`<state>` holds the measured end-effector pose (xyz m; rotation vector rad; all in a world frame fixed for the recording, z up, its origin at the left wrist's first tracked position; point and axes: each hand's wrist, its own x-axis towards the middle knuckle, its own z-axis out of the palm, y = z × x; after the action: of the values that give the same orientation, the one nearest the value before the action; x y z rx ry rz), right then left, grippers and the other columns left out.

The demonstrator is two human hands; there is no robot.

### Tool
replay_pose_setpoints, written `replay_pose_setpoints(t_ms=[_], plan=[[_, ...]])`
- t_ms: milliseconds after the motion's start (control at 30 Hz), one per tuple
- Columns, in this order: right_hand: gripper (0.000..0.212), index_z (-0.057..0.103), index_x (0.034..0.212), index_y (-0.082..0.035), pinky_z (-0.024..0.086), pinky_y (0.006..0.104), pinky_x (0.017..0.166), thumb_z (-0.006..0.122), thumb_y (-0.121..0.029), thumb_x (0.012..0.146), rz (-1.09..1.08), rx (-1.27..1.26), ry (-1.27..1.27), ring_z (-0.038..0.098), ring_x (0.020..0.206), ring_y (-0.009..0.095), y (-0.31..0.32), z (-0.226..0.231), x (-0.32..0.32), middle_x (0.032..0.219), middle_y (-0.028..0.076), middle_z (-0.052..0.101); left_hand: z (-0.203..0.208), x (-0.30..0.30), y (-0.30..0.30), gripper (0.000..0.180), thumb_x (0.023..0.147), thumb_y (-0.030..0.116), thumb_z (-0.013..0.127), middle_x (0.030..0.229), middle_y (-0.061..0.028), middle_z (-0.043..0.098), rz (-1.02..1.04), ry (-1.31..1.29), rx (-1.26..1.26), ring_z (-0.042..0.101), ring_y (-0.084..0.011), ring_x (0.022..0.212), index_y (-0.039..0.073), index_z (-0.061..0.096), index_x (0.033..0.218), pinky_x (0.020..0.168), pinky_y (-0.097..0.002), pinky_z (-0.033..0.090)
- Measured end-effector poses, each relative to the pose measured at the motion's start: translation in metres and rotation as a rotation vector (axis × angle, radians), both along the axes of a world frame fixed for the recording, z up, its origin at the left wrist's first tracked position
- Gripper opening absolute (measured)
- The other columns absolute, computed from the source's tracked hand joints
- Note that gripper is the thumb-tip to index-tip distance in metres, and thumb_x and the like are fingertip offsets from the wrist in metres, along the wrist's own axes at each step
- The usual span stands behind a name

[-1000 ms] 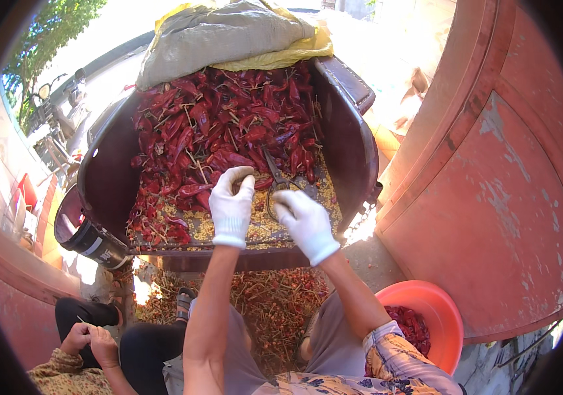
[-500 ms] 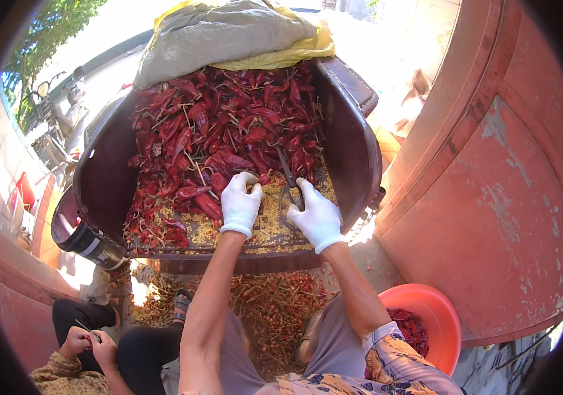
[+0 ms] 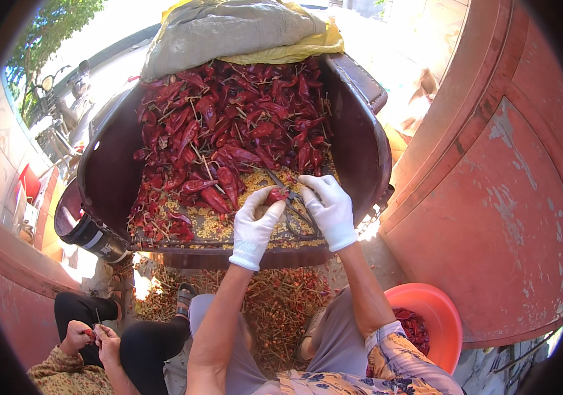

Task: The person sorts and trims dried red chili peppers from a large bin into a plastic bowl using shears.

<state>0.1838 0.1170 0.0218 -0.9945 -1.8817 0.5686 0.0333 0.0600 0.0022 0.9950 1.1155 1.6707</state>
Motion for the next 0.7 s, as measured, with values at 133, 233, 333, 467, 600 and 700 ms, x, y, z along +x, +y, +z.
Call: replay_pose_setpoints(t_ms=[133,233,333,467,600,700], plan=[[0.014,0.067,0.102,0.0,0.046,0.021,0.07,0.064,-0.004,0.089,0.241,-0.328,0.414,0.056,0.08,0.006,-0.004,-0.002,-0.007,0.091,0.0,0.062,-0.013,0.002,0.005,0.032,0.09,0.006,0.064,0.1,-0.0031,0.064,-0.01,0.062,0.0,0.06,-0.0079,0.086,-0.002,0.059,0.121,0.075,-0.0232,0.054],[0.01,0.065,0.099,0.0,0.046,0.0218,0.067,0.064,-0.003,0.089,0.274,-0.4,0.434,0.055,0.077,0.005,-0.002,-0.004,-0.005,0.088,-0.003,0.061,-0.005,0.007,-0.001,0.031,0.09,0.006,0.063,0.1,-0.0036,0.064,0.013,0.102,0.021,0.06,-0.0078,0.083,-0.002,0.059,0.12,0.072,-0.024,0.054],[0.01,0.063,0.097,-0.001,0.047,0.0231,0.065,0.065,-0.003,0.088,0.348,-0.478,0.421,0.057,0.073,0.008,0.005,-0.01,-0.004,0.086,-0.001,0.062,-0.009,0.002,0.002,0.026,0.091,0.007,0.062,0.098,-0.004,0.064,0.02,0.141,0.019,0.06,-0.008,0.081,-0.002,0.06,0.116,0.068,-0.0245,0.054],[0.011,0.061,0.095,-0.001,0.048,0.0252,0.062,0.067,-0.002,0.085,0.208,0.118,0.131,0.061,0.071,0.014,-0.006,-0.006,-0.013,0.084,0.006,0.062,-0.012,-0.006,0.001,0.021,0.093,0.011,0.06,0.096,-0.0042,0.064,-0.016,0.086,-0.067,0.06,-0.0089,0.079,-0.001,0.061,0.109,0.064,-0.0244,0.053],[0.009,0.061,0.094,-0.003,0.044,0.0234,0.054,0.066,-0.006,0.088,0.179,-0.113,0.294,0.059,0.063,0.011,-0.008,-0.014,-0.021,0.077,0.005,0.062,-0.008,-0.009,-0.002,0.019,0.092,0.012,0.061,0.093,-0.0037,0.064,-0.07,0.021,-0.116,0.06,-0.0093,0.076,0.0,0.062,0.106,0.063,-0.0243,0.052],[0.009,0.059,0.095,-0.006,0.035,0.0186,0.045,0.063,-0.014,0.094,0.284,-0.698,0.489,0.05,0.053,0.003,-0.015,0.002,-0.019,0.069,0.0,0.06,-0.012,-0.018,-0.005,0.019,0.093,0.014,0.061,0.092,-0.0032,0.065,-0.149,-0.043,-0.086,0.061,-0.0089,0.078,0.0,0.063,0.105,0.066,-0.0242,0.053]])
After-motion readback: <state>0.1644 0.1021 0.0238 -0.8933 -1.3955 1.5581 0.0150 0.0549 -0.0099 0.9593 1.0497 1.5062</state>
